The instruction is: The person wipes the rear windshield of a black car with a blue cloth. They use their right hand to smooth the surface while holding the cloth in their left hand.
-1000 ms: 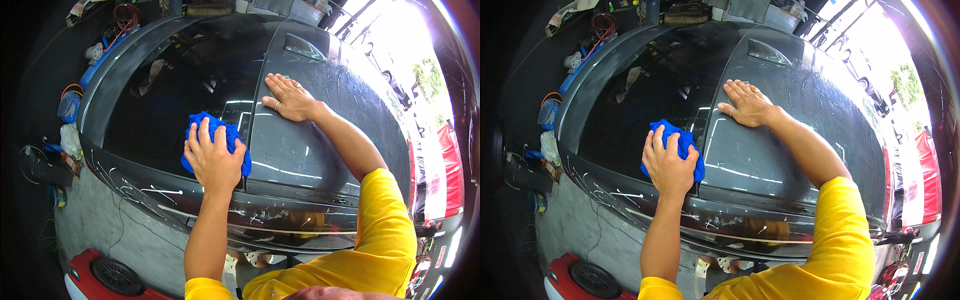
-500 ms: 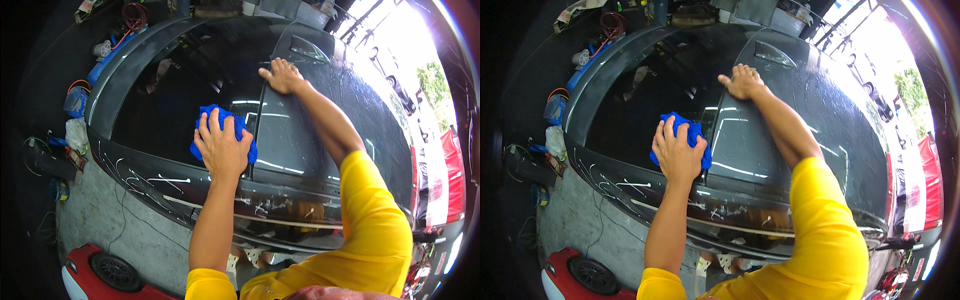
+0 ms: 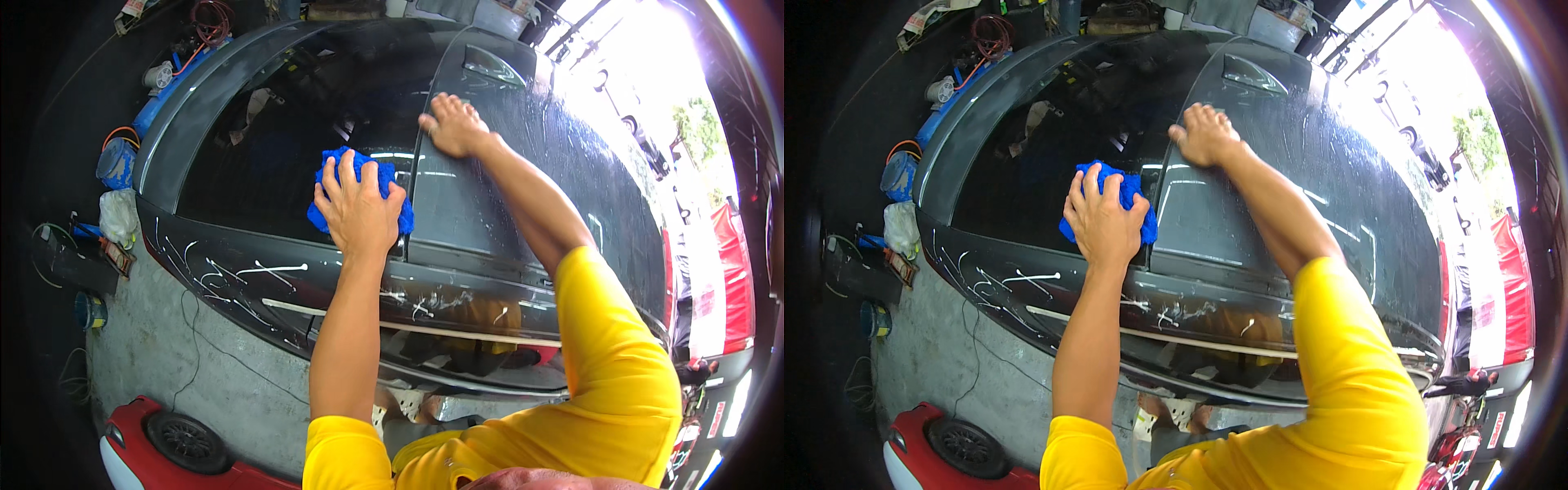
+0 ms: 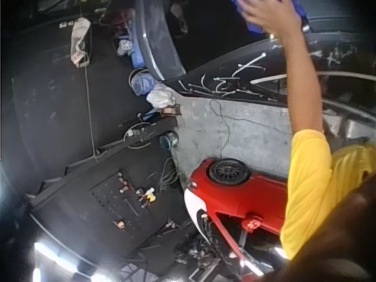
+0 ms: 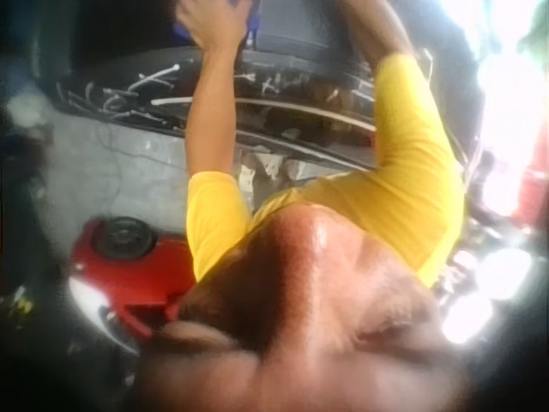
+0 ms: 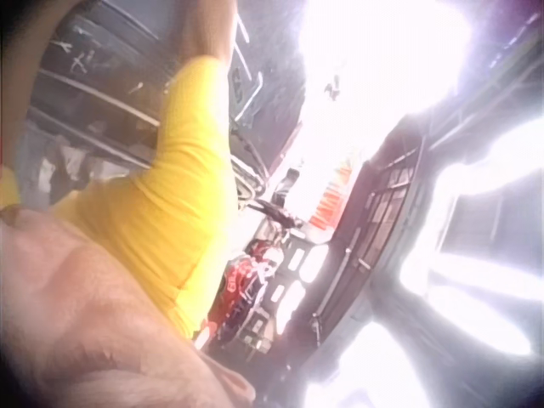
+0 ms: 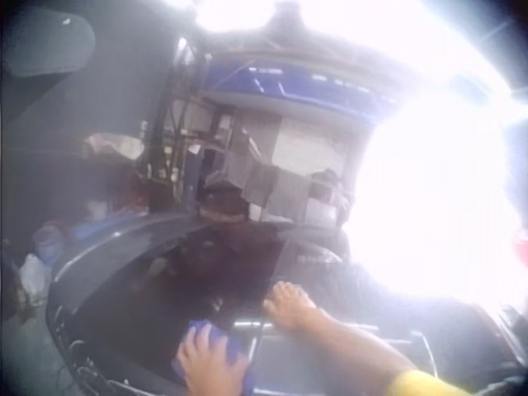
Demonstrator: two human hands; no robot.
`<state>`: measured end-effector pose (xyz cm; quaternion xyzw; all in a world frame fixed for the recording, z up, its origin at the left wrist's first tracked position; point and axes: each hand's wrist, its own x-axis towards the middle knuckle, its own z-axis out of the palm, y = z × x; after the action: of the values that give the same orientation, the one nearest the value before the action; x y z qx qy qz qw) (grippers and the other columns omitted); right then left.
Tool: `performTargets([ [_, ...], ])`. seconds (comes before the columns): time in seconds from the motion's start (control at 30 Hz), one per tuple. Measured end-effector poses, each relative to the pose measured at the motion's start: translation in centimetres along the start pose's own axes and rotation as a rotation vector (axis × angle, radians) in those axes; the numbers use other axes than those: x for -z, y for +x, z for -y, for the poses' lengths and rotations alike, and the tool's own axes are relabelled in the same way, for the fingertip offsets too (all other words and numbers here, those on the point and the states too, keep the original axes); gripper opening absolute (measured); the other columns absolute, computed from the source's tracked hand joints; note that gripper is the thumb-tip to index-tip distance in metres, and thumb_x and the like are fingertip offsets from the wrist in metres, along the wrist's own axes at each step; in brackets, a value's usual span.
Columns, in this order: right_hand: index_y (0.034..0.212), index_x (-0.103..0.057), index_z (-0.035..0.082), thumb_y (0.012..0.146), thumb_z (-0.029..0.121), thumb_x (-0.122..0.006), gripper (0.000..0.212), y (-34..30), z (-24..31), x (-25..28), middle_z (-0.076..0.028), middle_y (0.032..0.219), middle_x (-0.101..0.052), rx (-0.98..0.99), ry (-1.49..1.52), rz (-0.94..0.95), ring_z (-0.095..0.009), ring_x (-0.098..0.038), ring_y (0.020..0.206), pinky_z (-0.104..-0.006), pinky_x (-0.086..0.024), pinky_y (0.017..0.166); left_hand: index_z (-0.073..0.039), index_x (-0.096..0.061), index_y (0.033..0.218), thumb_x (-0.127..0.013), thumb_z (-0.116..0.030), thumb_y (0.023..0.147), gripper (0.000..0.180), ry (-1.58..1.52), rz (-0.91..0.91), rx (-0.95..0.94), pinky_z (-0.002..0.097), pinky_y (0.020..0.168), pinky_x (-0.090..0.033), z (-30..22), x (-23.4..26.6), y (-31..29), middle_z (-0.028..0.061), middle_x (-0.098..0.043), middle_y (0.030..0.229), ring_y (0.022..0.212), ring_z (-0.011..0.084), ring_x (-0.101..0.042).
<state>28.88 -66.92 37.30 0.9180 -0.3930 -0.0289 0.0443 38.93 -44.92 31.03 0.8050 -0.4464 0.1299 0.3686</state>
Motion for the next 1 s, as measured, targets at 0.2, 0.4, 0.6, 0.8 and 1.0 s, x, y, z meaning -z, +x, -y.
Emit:
performTargets([
  [0.2,0.164,-0.028,0.001,0.111,0.048,-0.030,0.070,-13.9,6.2,0.2,-0.018,0.173,-0.023,0.292,0.045,0.103,-0.033,-0.015,0.162,-0.0488,-0.015,0.131,-0.012,-0.071,0.119,-0.073,-0.031,0.085,0.039,0.036,-0.013,0.027,0.0561,0.114,-0.035,1.3,0.1,-0.5,0.0116,-0.055,0.149,0.144,0.0372,-0.042],
  [0.4,0.156,-0.034,-0.010,0.110,0.051,-0.032,0.077,-3.0,3.3,3.0,-0.029,0.167,-0.028,-0.011,0.025,0.104,-0.037,-0.024,0.159,-0.0486,-0.019,0.130,-0.015,-0.070,0.121,-0.071,-0.032,0.086,0.039,0.024,-0.018,-0.006,0.0561,0.113,-0.037,0.0,0.0,0.1,0.0092,-0.056,0.149,0.144,0.0359,-0.043],
  [0.6,0.160,-0.030,-0.004,0.110,0.054,-0.028,0.077,-16.2,4.8,-0.9,-0.023,0.171,-0.024,0.311,0.093,0.016,-0.037,-0.019,0.160,-0.0489,-0.016,0.131,-0.012,-0.070,0.119,-0.071,-0.030,0.087,0.038,0.050,-0.013,0.001,0.0553,0.113,-0.037,0.6,0.2,-0.2,0.0117,-0.056,0.148,0.143,0.0373,-0.045],
  [0.8,0.159,-0.033,-0.004,0.109,0.055,-0.030,0.077,-2.2,-2.2,0.9,-0.022,0.170,-0.027,-0.073,0.041,-0.040,-0.038,-0.021,0.160,-0.0496,-0.019,0.130,-0.011,-0.070,0.121,-0.071,-0.029,0.086,0.039,0.015,0.015,-0.032,0.0548,0.113,-0.038,-1.8,0.1,0.1,0.0113,-0.055,0.149,0.143,0.0369,-0.044],
  [1.0,0.161,-0.027,-0.007,0.110,0.054,-0.026,0.079,-10.6,5.3,-0.5,-0.025,0.170,-0.024,0.226,0.025,-0.001,-0.039,-0.018,0.160,-0.0498,-0.017,0.130,-0.012,-0.071,0.119,-0.072,-0.031,0.086,0.038,0.059,-0.026,0.029,0.0549,0.113,-0.038,1.5,0.5,0.1,0.0110,-0.055,0.149,0.144,0.0364,-0.044],
])
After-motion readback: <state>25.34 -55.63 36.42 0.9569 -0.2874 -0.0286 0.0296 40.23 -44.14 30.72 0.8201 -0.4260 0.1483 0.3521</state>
